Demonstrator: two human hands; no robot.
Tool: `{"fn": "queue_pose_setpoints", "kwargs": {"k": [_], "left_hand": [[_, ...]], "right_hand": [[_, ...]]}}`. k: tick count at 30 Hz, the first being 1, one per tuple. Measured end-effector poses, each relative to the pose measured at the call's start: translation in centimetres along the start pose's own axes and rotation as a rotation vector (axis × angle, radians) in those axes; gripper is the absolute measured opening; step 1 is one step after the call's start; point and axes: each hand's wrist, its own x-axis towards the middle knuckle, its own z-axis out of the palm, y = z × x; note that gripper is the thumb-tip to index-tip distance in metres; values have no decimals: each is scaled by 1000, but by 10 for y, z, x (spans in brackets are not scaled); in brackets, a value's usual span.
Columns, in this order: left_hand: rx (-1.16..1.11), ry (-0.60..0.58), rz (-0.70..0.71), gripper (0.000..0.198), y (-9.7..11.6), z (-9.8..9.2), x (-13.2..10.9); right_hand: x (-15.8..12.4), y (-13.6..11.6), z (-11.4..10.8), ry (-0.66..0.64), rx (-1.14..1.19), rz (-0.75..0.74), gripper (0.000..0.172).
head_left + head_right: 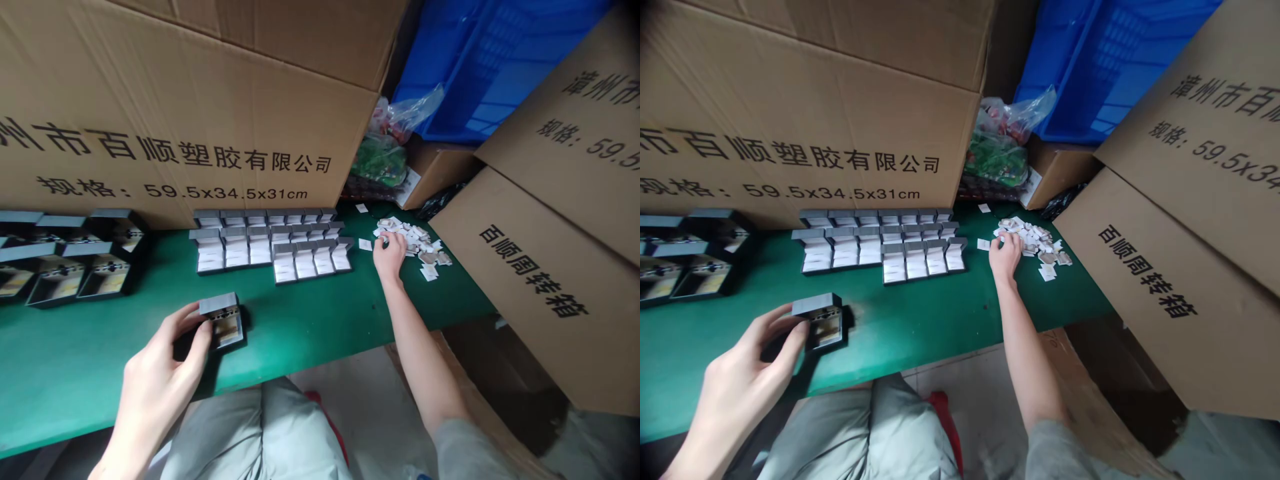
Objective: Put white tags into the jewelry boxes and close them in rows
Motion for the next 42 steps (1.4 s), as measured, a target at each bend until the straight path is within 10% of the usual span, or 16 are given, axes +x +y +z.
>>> {"fn": "queue_pose_setpoints", "kwargs": {"k": [42], "left_hand": [[-7, 23, -33, 45, 4, -3, -1]], "right_hand": [[58, 46, 7, -166, -350, 2, 31]]}}
